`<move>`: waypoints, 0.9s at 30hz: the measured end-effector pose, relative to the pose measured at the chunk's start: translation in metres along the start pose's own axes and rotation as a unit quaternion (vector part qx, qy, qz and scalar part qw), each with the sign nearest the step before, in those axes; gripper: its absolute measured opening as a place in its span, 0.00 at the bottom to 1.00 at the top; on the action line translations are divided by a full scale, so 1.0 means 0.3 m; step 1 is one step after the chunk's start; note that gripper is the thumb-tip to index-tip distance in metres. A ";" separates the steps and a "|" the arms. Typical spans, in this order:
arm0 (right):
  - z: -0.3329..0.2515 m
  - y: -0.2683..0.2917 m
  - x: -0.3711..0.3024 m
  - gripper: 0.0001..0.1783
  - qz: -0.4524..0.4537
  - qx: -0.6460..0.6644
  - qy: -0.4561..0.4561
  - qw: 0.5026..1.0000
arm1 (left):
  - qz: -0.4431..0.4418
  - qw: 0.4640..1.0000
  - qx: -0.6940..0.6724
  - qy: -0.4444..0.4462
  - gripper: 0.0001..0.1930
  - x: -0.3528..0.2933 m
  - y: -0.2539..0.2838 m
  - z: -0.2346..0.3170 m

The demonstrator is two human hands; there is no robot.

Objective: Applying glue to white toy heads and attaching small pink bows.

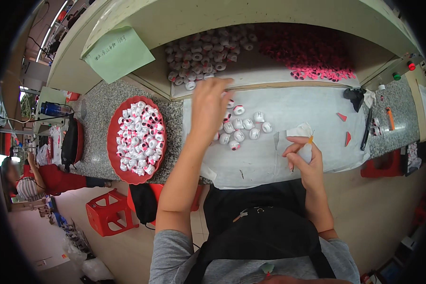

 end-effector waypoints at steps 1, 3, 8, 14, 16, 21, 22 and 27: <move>-0.002 -0.001 0.000 0.16 0.000 0.002 -0.001 1.000 | 0.025 0.998 0.060 0.020 0.13 -0.001 0.022 -0.044; -0.008 -0.004 0.006 0.17 0.005 0.007 -0.006 1.000 | -0.011 0.996 0.090 0.022 0.13 -0.016 0.027 -0.116; 0.000 -0.005 0.011 0.23 -0.005 0.029 0.028 0.999 | 0.004 0.997 0.074 0.005 0.11 -0.033 0.033 -0.118; -0.010 -0.013 -0.017 0.24 -0.079 0.048 0.026 0.995 | 0.145 0.741 -0.599 0.266 0.09 -0.146 0.079 0.084; -0.044 -0.052 -0.024 0.19 -0.053 -0.009 0.045 0.998 | 0.162 0.718 -0.634 0.237 0.10 -0.218 0.033 0.140; -0.082 -0.065 -0.066 0.15 0.003 -0.011 0.056 0.998 | 0.183 0.638 -0.690 0.289 0.08 -0.292 -0.006 0.260; -0.083 -0.064 -0.076 0.16 0.030 0.027 0.049 0.998 | 0.180 0.622 -0.703 0.294 0.08 -0.298 -0.010 0.274; -0.090 -0.065 -0.093 0.17 0.048 0.076 0.191 0.978 | 0.230 0.634 -0.690 0.264 0.10 -0.322 -0.040 0.312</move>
Point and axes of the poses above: each hand's wrist, its own x-axis towards the middle knuckle, its own y-axis out of the back of the hand, z = x × y, the point moved 2 cm from there along x, towards the middle knuckle, and after that the axes turned 13 degrees about -y, right-handed, at the moved point
